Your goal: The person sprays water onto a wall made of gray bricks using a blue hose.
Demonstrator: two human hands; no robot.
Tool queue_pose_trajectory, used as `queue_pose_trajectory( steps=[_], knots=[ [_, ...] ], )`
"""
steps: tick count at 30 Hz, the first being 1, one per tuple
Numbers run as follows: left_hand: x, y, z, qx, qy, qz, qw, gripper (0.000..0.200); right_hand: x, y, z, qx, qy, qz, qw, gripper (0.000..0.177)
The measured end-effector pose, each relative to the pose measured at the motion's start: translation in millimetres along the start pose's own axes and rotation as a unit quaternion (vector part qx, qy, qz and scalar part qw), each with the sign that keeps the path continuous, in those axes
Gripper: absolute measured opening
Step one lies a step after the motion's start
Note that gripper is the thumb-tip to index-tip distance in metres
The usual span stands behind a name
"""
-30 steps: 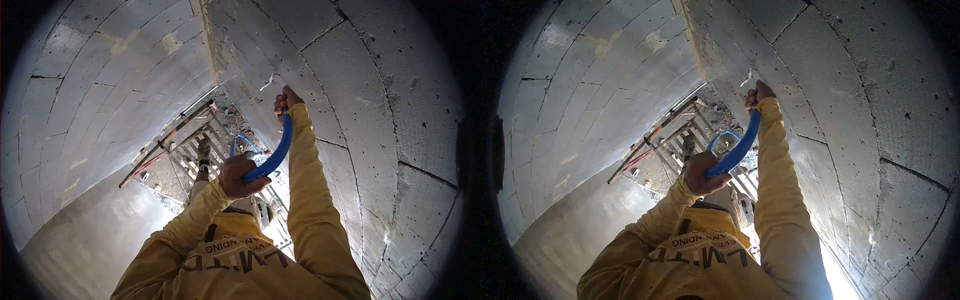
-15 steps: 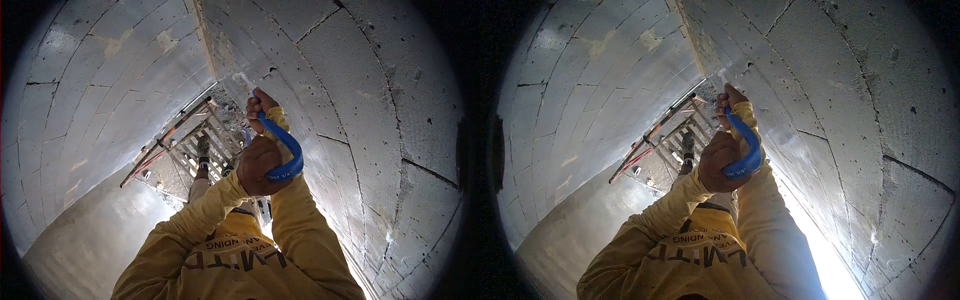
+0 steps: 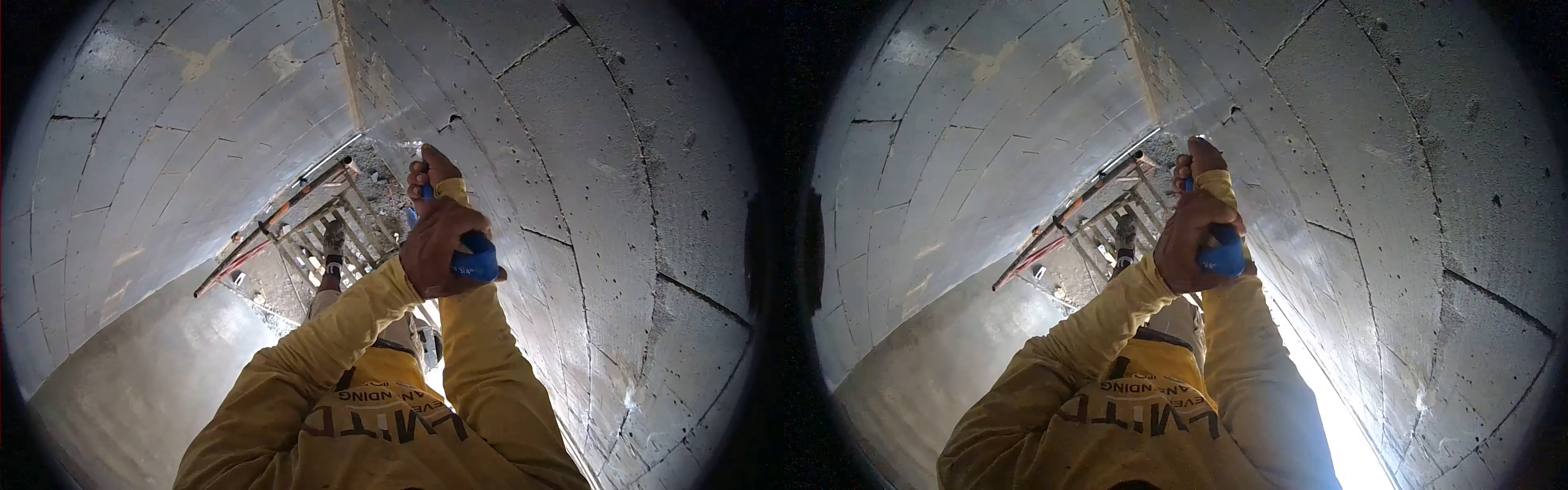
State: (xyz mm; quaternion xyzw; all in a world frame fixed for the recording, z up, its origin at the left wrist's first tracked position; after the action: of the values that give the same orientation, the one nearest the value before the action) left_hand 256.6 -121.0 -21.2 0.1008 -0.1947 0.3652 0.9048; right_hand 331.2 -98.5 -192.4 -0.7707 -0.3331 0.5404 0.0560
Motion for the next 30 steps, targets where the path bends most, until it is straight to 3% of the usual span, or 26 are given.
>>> queue_pose_trajectory(
  steps=[3,7,10,11,14,15,16,18,19,21,23,24,26,30],
  knots=[
    [3,-3,5,0.094,-0.032,-0.058,0.993,0.040,8,0,7,0.000,-0.006,0.007,1.000,0.027],
    [0,5,-3,0.105,-0.023,-0.051,0.993,0.033,15,-6,15,0.004,-0.034,-0.010,0.999,0.036],
    [6,12,-5,0.111,-0.022,-0.042,0.993,0.030,25,-6,39,0.072,-0.169,-0.045,0.982,0.036],
    [8,15,-5,0.121,-0.010,-0.055,0.991,0.030,23,-7,35,-0.029,-0.106,-0.104,0.989,0.037],
    [17,22,-10,0.120,0.022,-0.065,0.990,0.024,59,6,44,-0.063,0.180,-0.102,0.976,0.043],
    [20,25,-12,0.125,0.025,-0.060,0.990,0.023,55,9,38,-0.107,0.292,-0.088,0.946,0.046],
    [23,29,-15,0.131,0.029,-0.054,0.989,0.022,35,8,32,-0.198,0.420,-0.074,0.883,0.048],
    [25,46,-28,0.163,0.053,-0.013,0.985,0.022,22,22,40,-0.287,0.444,-0.026,0.849,0.051],
    [32,50,-27,0.148,0.074,-0.010,0.986,0.023,33,46,55,-0.282,0.349,0.003,0.894,0.052],
    [44,57,-26,0.189,0.053,-0.025,0.980,0.023,53,106,100,-0.404,0.237,-0.004,0.883,0.055],
    [53,65,-30,0.218,0.046,-0.057,0.973,0.023,5,157,123,-0.661,0.302,0.079,0.682,0.049],
    [59,67,-30,0.235,0.027,-0.071,0.969,0.023,-7,188,140,-0.690,0.267,0.087,0.667,0.048],
    [68,73,-35,0.264,0.010,-0.107,0.958,0.023,-43,265,178,-0.669,0.137,0.116,0.722,0.045],
    [73,84,-56,0.322,0.020,-0.181,0.929,0.022,-132,387,241,-0.645,-0.063,0.193,0.737,0.042]
  ],
)
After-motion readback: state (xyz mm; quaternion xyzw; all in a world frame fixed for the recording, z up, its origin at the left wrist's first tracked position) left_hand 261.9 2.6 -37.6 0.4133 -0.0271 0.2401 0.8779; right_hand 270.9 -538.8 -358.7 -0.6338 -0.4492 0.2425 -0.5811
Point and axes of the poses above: each hand's wrist, its own x-axis towards the middle knuckle, its own y-axis out of the back of the hand, z = x × y, the point moved 7 cm from there along x, towards the middle knuckle, and after that the axes turned 2 degrees about y, right-handed, at the moved point
